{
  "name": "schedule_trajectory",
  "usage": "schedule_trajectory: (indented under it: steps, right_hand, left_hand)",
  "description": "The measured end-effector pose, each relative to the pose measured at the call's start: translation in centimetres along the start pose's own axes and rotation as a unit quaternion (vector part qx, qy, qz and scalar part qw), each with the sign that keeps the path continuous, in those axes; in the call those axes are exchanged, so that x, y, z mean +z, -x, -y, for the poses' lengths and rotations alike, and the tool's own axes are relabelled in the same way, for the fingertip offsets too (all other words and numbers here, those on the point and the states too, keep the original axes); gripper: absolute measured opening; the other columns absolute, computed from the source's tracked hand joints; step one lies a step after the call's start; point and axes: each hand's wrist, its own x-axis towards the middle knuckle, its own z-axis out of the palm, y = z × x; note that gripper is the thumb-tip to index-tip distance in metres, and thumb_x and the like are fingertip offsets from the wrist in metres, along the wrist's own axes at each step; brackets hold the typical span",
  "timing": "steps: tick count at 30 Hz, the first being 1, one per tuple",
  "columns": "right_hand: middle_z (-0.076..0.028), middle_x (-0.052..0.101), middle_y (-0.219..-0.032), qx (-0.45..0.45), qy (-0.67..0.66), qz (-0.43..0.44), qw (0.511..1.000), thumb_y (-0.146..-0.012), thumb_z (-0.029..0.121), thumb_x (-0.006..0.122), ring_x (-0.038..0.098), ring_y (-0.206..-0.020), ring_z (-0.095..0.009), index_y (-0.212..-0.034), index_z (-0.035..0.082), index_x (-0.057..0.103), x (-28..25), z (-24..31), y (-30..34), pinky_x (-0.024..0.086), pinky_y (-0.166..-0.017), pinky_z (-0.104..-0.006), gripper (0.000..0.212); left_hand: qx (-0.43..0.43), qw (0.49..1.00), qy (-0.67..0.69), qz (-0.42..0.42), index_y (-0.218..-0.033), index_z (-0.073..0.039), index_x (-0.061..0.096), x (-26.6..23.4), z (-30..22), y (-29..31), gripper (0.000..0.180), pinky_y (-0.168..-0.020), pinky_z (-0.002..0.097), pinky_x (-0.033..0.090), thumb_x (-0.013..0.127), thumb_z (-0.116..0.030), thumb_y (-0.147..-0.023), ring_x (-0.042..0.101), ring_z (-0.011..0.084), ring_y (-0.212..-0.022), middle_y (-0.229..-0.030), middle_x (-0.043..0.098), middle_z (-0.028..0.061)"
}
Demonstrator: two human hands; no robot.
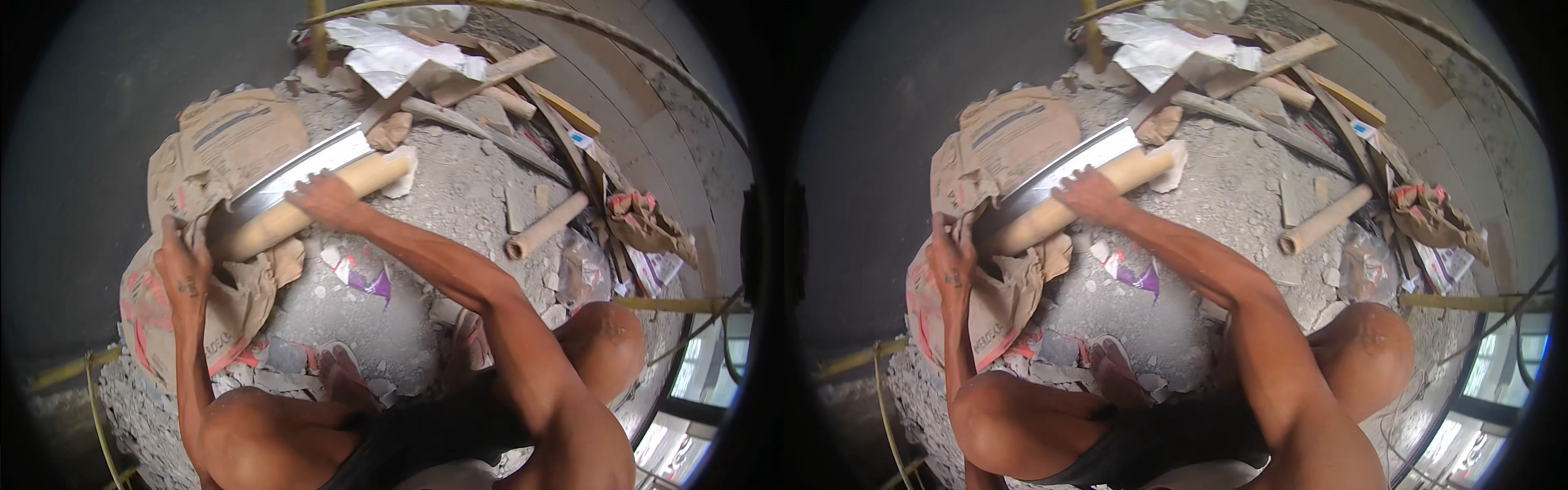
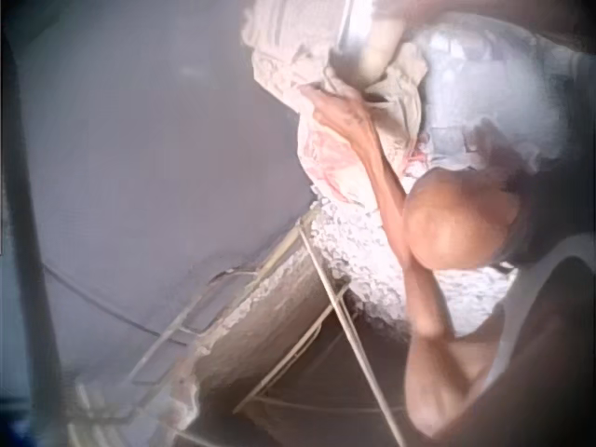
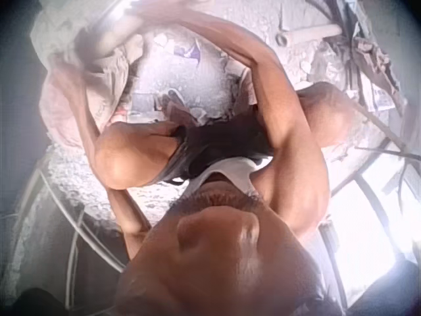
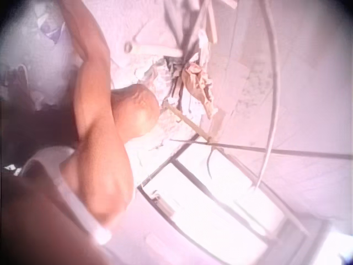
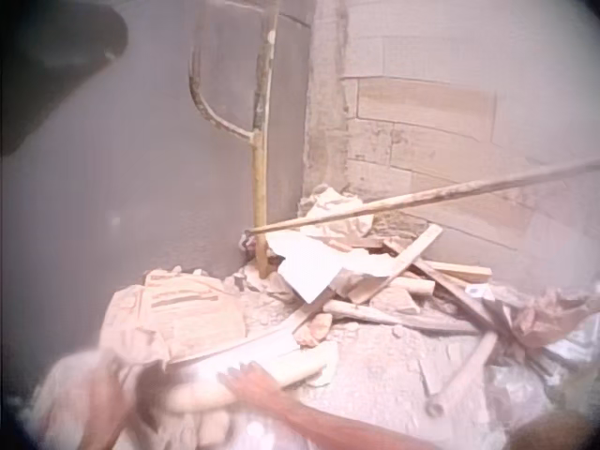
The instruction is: The person picks up pieces of wood, metal studs, and bamboo poles from a debris-covered floor and places them inside a large paper bag.
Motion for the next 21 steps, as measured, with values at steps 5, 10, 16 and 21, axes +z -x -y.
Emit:
schedule_trajectory:
  steps: [5,10,16,21]
  right_hand:
    - [-0.004,0.066,-0.103,-0.025,-0.048,-0.035,0.998,-0.078,0.024,0.073,0.064,-0.103,-0.023,-0.12,0.021,0.061,0.6,4.7,-3.2,0.047,-0.083,-0.0439,0.044]
    - [-0.002,0.067,-0.099,-0.029,-0.013,-0.108,0.994,-0.078,0.023,0.073,0.065,-0.104,-0.024,-0.116,0.024,0.065,1.9,-1.2,0.3,0.046,-0.094,-0.0495,0.039]
    - [-0.005,0.067,-0.098,-0.066,-0.071,-0.003,0.995,-0.08,0.021,0.07,0.065,-0.1,-0.025,-0.108,0.018,0.069,0.7,9.1,-4.1,0.044,-0.09,-0.0512,0.028]
    - [-0.011,0.066,-0.097,-0.104,-0.258,-0.131,0.952,-0.079,0.016,0.069,0.065,-0.093,-0.029,-0.105,0.009,0.068,2.6,10.3,-3.7,0.046,-0.093,-0.0441,0.027]
  left_hand:
    - [0.082,0.988,-0.028,-0.131,-0.1,0.002,0.057,-0.7,1.4,-1.4,0.007,-0.061,0.0363,0.049,0.056,-0.005,-0.099,0.065,0.0438,-0.072,-0.079,0.062,0.029]
    - [0.051,0.994,0.009,-0.1,-0.12,0.005,0.063,-1.8,5.9,-2.6,0.024,-0.077,0.0364,0.055,0.057,-0.01,-0.102,0.073,0.0366,-0.089,-0.1,0.072,0.0275]
    - [0.063,0.997,0.04,0.001,-0.128,0.013,0.058,2.8,1.3,1.1,0.035,-0.081,0.0372,0.055,0.059,-0.01,-0.102,0.074,0.0329,-0.097,-0.104,0.071,0.0313]
    - [0.019,0.997,0.05,-0.054,-0.123,0.011,0.06,1.4,2.3,0.0,0.033,-0.084,0.0375,0.054,0.057,-0.015,-0.104,0.072,0.029,-0.097,-0.109,0.071,0.027]
